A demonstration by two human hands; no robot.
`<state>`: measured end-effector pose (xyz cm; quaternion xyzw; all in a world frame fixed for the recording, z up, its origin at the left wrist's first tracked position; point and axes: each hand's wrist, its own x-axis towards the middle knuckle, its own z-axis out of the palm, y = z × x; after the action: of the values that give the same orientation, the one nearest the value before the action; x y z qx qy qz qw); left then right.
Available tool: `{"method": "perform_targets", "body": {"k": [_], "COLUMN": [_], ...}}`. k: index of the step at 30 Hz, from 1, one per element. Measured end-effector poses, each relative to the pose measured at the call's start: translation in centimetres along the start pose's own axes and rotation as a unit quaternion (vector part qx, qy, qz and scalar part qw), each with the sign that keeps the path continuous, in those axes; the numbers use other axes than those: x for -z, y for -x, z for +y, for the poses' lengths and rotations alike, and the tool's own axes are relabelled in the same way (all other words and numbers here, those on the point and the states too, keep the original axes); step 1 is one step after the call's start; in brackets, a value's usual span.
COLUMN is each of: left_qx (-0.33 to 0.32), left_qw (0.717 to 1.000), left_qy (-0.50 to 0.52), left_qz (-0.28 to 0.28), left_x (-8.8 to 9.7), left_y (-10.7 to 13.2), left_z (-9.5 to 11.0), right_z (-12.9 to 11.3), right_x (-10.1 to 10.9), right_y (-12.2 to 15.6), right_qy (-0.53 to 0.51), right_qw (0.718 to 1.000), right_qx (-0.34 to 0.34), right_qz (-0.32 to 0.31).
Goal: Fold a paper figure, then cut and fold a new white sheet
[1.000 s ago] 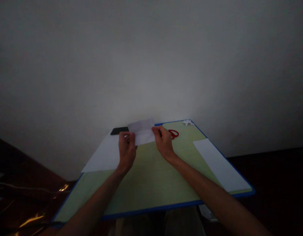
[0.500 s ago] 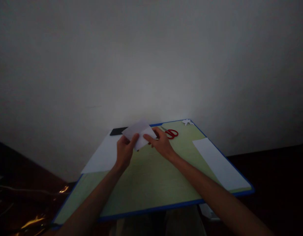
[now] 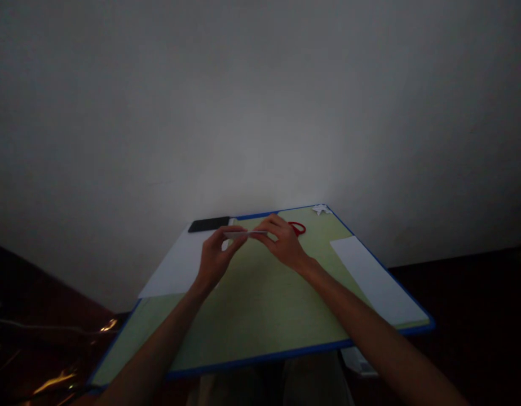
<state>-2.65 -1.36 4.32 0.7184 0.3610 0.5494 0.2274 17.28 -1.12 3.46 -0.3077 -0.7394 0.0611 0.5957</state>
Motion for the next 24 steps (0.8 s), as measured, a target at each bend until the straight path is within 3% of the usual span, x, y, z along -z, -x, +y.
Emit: {"method": "perform_targets", "body": {"k": [5, 10, 24], "left_qx": [-0.138, -0.257, -0.308], "left_qw": [0.986, 0.958, 0.935], "left_qy": [-0.092, -0.124, -0.171], "left_qz": [0.033, 0.011, 0.035], "left_x": [0.8, 0.7, 0.1], "left_y": [-0.2, -0.4, 0.0], "left_z": [0.5, -0.1, -1.1], "right_z": [0.3, 0.4, -0.7], "right_x": [0.3, 0.4, 0.3], "right_y": [0.0, 0.1, 0.4], "right_qy": [0.081, 0.134, 0.121], "right_qw": [0.993, 0.984, 0.987], "right_qx": [0.084, 0.118, 0.108], "right_qz": [0.012, -0.008, -0.018]}}
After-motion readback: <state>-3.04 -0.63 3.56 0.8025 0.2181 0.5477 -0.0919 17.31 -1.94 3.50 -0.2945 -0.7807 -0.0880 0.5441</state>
